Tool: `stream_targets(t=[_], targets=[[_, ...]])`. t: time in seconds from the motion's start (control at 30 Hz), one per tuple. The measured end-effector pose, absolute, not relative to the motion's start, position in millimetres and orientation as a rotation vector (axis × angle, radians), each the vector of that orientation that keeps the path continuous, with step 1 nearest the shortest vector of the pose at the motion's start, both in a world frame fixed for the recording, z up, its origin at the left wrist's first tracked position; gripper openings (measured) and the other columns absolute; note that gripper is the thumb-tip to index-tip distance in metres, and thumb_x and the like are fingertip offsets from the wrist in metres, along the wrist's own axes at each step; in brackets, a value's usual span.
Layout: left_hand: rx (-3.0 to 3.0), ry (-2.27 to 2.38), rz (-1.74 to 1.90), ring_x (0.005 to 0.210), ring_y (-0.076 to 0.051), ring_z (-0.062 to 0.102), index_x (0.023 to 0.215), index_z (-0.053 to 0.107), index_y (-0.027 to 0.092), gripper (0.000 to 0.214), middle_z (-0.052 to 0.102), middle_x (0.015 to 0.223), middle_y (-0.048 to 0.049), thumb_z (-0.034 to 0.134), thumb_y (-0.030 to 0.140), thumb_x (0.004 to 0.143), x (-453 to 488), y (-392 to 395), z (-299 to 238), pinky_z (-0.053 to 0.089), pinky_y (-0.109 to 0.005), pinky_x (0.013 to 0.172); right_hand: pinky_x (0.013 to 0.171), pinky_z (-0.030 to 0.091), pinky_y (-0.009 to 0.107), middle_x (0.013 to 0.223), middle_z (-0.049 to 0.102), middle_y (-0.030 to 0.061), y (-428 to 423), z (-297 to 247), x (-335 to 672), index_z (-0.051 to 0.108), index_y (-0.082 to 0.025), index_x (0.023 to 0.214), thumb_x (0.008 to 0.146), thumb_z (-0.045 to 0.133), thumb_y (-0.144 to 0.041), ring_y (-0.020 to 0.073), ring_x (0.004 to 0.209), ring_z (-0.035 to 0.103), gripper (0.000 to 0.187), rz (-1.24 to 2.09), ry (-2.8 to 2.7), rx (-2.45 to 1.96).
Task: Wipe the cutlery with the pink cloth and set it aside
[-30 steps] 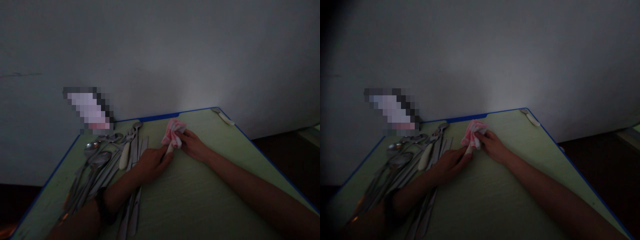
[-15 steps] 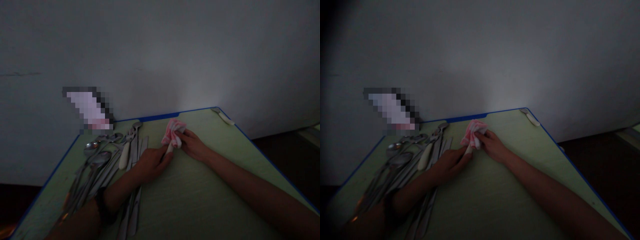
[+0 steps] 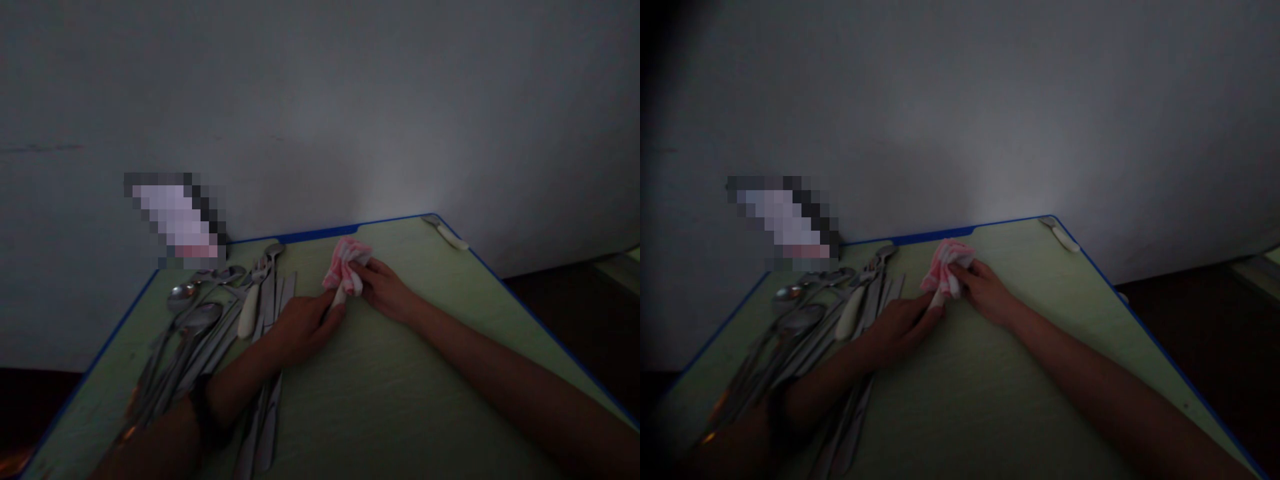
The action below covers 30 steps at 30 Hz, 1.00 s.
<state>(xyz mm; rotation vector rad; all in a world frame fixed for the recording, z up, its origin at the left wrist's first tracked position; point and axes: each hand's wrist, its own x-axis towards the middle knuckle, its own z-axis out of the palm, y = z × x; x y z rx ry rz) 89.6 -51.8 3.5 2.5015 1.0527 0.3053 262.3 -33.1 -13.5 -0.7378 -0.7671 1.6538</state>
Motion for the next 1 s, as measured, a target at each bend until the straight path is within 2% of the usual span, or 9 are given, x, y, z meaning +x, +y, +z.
stream_targets(t=[0.57, 0.73, 1.0], targets=[[2.532, 1.038, 0.323, 0.054, -0.012, 0.053, 0.087, 0.047, 0.017, 0.027, 0.053, 0.064, 0.0019, 0.029, 0.036, 0.095, 89, -51, 1, 0.033, -0.024, 0.052, 0.064, 0.042, 0.024, 0.07, 0.06, -0.002, -35, -9, 262, 0.063, -0.017, 0.076, 0.063, 0.075, -0.03, 0.0096, 0.064, 0.052, 0.022, 1.656, -0.765, -0.746], [2.514, 1.055, 0.318, 0.054, -0.013, 0.053, 0.09, 0.049, 0.017, 0.028, 0.055, 0.063, 0.0014, 0.03, 0.036, 0.094, 90, -51, 1, 0.033, -0.024, 0.052, 0.065, 0.042, 0.025, 0.073, 0.061, -0.0009, -33, -16, 263, 0.062, -0.016, 0.078, 0.067, 0.069, -0.028, 0.0105, 0.067, 0.054, 0.017, 1.62, -0.819, -0.751], [2.51, 1.078, 0.271, 0.054, -0.012, 0.052, 0.081, 0.049, 0.018, 0.031, 0.053, 0.061, 0.0017, 0.029, 0.037, 0.094, 90, -51, 2, 0.033, -0.024, 0.053, 0.043, 0.029, 0.021, 0.055, 0.049, -0.0071, -32, -28, 264, 0.055, -0.019, 0.076, 0.07, 0.058, -0.02, 0.0064, 0.045, 0.038, 0.007, 1.412, -0.887, -0.822]])
